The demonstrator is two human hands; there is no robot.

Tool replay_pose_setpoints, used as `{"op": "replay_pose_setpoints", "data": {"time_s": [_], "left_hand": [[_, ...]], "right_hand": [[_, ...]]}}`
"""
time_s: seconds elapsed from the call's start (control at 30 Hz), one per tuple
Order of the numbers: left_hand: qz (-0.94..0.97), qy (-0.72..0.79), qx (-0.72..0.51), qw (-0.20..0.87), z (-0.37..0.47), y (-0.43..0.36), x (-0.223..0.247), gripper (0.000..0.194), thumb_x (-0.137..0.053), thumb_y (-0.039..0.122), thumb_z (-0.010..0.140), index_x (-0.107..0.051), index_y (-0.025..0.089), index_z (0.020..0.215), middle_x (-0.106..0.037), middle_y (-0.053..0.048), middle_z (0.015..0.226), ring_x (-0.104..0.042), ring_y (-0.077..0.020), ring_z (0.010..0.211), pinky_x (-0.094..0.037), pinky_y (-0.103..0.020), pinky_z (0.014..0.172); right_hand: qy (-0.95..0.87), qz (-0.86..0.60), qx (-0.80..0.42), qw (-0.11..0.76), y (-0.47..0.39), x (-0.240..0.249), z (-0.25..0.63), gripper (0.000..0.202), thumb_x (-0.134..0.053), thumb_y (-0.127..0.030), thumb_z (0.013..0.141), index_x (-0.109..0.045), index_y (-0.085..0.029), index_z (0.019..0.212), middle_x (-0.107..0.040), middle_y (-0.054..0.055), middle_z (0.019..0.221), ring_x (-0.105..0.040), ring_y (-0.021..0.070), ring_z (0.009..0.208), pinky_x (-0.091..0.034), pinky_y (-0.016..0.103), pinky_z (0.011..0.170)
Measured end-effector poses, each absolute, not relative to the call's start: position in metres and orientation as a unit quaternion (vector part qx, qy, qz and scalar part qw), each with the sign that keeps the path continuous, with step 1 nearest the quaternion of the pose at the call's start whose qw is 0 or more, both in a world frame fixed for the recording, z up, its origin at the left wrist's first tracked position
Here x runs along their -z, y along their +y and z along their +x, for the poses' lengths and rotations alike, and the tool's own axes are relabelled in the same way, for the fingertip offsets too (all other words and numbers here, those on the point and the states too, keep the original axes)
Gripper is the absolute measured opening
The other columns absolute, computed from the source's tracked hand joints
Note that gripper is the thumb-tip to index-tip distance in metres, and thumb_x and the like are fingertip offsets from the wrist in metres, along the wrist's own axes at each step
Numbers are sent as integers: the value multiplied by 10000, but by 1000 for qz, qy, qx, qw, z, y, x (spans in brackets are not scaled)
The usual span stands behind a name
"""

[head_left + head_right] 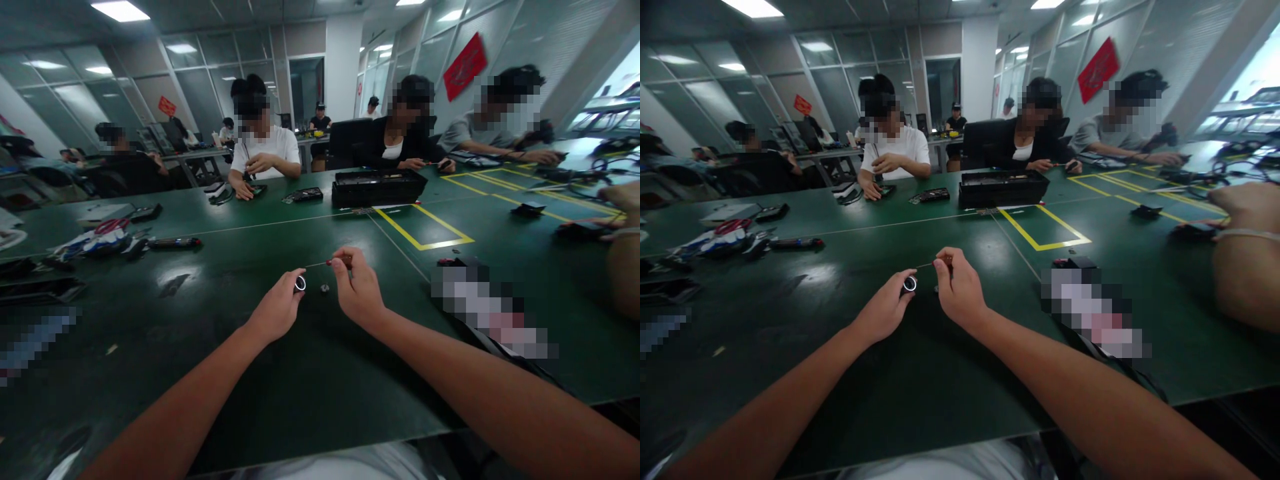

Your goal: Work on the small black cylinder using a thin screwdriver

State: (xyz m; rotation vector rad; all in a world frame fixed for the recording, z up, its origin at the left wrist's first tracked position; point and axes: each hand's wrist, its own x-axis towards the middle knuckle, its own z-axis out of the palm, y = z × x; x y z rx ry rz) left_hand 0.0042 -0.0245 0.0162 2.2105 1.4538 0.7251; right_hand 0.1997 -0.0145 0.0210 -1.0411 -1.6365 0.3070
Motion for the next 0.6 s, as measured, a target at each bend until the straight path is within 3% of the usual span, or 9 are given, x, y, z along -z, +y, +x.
{"op": "replay_pose_setpoints", "data": {"time_s": [0.17, 0.33, 0.6], "left_hand": [[787, 556, -199, 177, 21, -26, -24, 431, -574, 200, 898, -508, 158, 1323, -611, -115, 1244, -601, -247, 1113, -487, -390, 958], [811, 548, -143, 149, 36, -12, -28, 147, -608, 301, 904, -641, 199, 1005, -673, -54, 997, -638, -232, 921, -493, -349, 768], [837, 541, -42, 74, 54, 0, -22, 282, -529, 336, 942, -677, 261, 1171, -641, -88, 1037, -658, -250, 868, -496, -333, 684]], "right_hand": [[-700, -433, -129, 554, -17, -23, 199, 126, -443, -307, 1012, -532, -221, 1035, -643, 43, 877, -637, 202, 818, -477, 335, 702], [-702, -428, -131, 554, -17, -25, 200, 115, -444, -289, 1008, -527, -221, 1050, -641, 41, 880, -632, 196, 806, -479, 336, 704], [-695, -429, -145, 558, -15, -22, 199, 93, -451, -274, 992, -522, -229, 1033, -658, 38, 878, -648, 199, 808, -487, 345, 721]]}}
